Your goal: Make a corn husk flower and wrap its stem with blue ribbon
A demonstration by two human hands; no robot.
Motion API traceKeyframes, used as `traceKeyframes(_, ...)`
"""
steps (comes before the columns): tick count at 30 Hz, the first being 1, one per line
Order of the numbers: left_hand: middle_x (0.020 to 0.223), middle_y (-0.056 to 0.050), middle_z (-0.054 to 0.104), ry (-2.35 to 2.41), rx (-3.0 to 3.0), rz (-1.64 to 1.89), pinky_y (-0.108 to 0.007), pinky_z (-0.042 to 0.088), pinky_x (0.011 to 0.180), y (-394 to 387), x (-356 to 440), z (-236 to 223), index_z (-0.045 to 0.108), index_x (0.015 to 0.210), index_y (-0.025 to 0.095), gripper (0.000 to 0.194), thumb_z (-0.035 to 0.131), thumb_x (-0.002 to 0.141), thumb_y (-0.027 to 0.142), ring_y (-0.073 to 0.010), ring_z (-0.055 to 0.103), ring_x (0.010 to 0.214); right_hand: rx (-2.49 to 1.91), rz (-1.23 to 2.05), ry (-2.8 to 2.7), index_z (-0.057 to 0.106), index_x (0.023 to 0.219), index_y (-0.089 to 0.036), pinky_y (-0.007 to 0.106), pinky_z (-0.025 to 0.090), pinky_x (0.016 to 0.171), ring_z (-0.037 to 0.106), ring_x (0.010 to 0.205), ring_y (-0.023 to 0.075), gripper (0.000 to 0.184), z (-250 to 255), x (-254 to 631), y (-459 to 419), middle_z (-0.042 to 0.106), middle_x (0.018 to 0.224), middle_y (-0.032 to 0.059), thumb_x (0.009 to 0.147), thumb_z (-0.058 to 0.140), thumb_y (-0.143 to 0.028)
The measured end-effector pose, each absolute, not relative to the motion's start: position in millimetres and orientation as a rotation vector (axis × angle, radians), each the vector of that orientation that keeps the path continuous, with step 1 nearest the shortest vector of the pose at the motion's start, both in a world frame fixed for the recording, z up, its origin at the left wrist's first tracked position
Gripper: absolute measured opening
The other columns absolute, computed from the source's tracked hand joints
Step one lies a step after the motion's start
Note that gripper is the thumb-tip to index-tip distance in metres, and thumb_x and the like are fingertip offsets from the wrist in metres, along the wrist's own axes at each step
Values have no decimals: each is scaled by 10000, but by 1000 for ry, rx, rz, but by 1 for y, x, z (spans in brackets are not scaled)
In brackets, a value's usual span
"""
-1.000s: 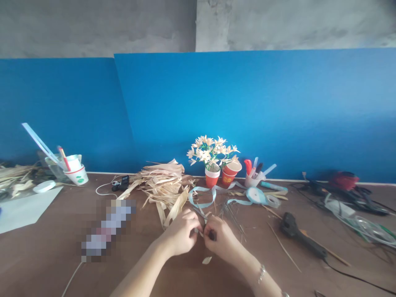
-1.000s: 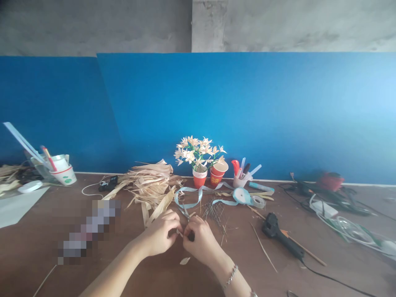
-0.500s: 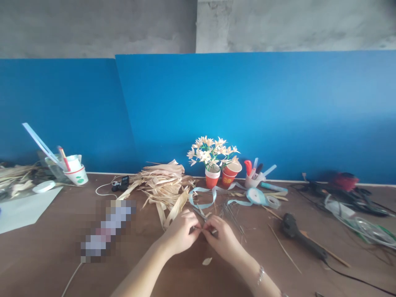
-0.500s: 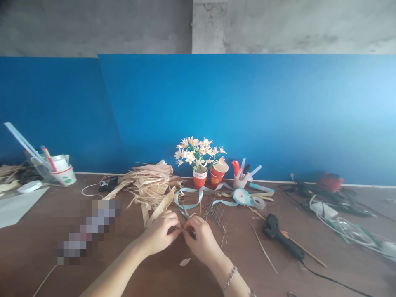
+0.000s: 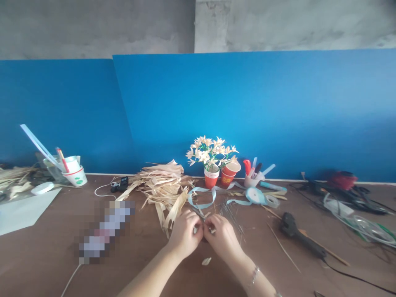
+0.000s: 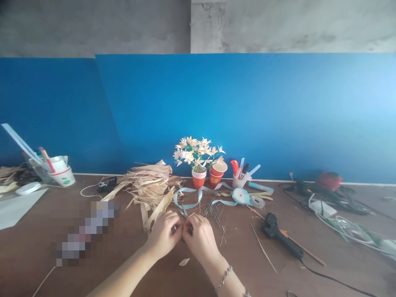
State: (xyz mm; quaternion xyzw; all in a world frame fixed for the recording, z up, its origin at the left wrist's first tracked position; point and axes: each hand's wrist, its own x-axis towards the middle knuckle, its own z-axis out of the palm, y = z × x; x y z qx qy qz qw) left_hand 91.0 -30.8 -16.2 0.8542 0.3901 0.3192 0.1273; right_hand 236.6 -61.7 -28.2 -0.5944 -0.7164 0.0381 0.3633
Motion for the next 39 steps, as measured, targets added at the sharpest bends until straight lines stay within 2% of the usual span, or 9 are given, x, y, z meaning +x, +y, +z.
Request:
traceKeyframes(10, 721, -18, 634, 1316, 2412, 971, -328, 341, 707, -33, 95, -19, 552, 673, 195, 128, 525, 796, 169, -205, 567, 778, -1741, -108, -1716, 548, 642, -187, 293, 364, 683, 572, 700, 189, 146, -25, 233, -64, 614, 671, 26, 748, 512, -93)
traceKeyframes(13, 723, -23, 628, 1339, 2412, 971, -329, 345, 710, -31, 91, -19, 558, 686, 191, 147, 495, 816, 165, -201, 569, 768, -1640, -19, -1716, 591, 785, -188, 288, 403, 706, 581, 769, 196, 105, -23, 237, -63, 631, 783, 40, 753, 522, -115)
traceKeyframes(16, 751, -28, 637, 1282, 2443, 953, -327, 346, 715, -28, 88, -18, 576, 716, 197, 147, 482, 817, 144, -202, 570, 790, -1497, 141, -1766, 606, 963, -195, 294, 436, 749, 586, 849, 202, 211, -25, 240, -61, 644, 901, 55, 769, 535, -155)
traceKeyframes(19, 777, -24, 647, 1210, 2479, 928, -324, 339, 709, -28, 88, -18, 581, 737, 204, 137, 491, 810, 130, -202, 561, 809, -1479, 231, -1800, 630, 834, -196, 291, 434, 718, 590, 788, 196, 138, -28, 240, -60, 650, 812, 48, 809, 497, -168)
traceKeyframes(22, 765, -20, 636, 1212, 2502, 925, -325, 332, 705, -31, 90, -18, 559, 709, 197, 123, 507, 805, 140, -201, 550, 809, -1529, 229, -1794, 582, 675, -193, 263, 409, 646, 565, 680, 173, 161, -28, 237, -61, 616, 686, 24, 790, 484, -137)
traceKeyframes(31, 726, -30, 628, 1440, 2497, 944, -344, 327, 733, -30, 90, -18, 553, 675, 190, 143, 499, 801, 149, -207, 567, 787, -1778, -22, -1652, 521, 604, -190, 252, 354, 608, 541, 631, 162, 137, -24, 238, -62, 591, 631, 20, 722, 493, -125)
traceKeyframes(33, 731, -30, 641, 1484, 2481, 891, -342, 332, 736, -24, 84, -19, 574, 672, 188, 147, 510, 799, 153, -210, 576, 796, -1790, 79, -1676, 539, 601, -191, 244, 362, 595, 545, 627, 157, 141, -23, 246, -63, 601, 635, 18, 719, 490, -133)
traceKeyframes(37, 727, -23, 671, 1446, 2473, 744, -347, 342, 761, -12, 73, -25, 636, 651, 196, 188, 540, 811, 201, -211, 589, 800, -1565, 545, -2016, 642, 657, -210, 207, 395, 596, 565, 646, 132, 170, -19, 257, -73, 643, 698, -6, 666, 512, -101)
traceKeyframes(39, 725, -23, 676, 1439, 2474, 704, -352, 346, 784, -10, 71, -28, 655, 634, 201, 187, 568, 799, 219, -213, 592, 811, -1489, 627, -2155, 673, 673, -215, 205, 407, 625, 572, 682, 135, 203, -16, 256, -79, 651, 731, -2, 627, 527, -81)
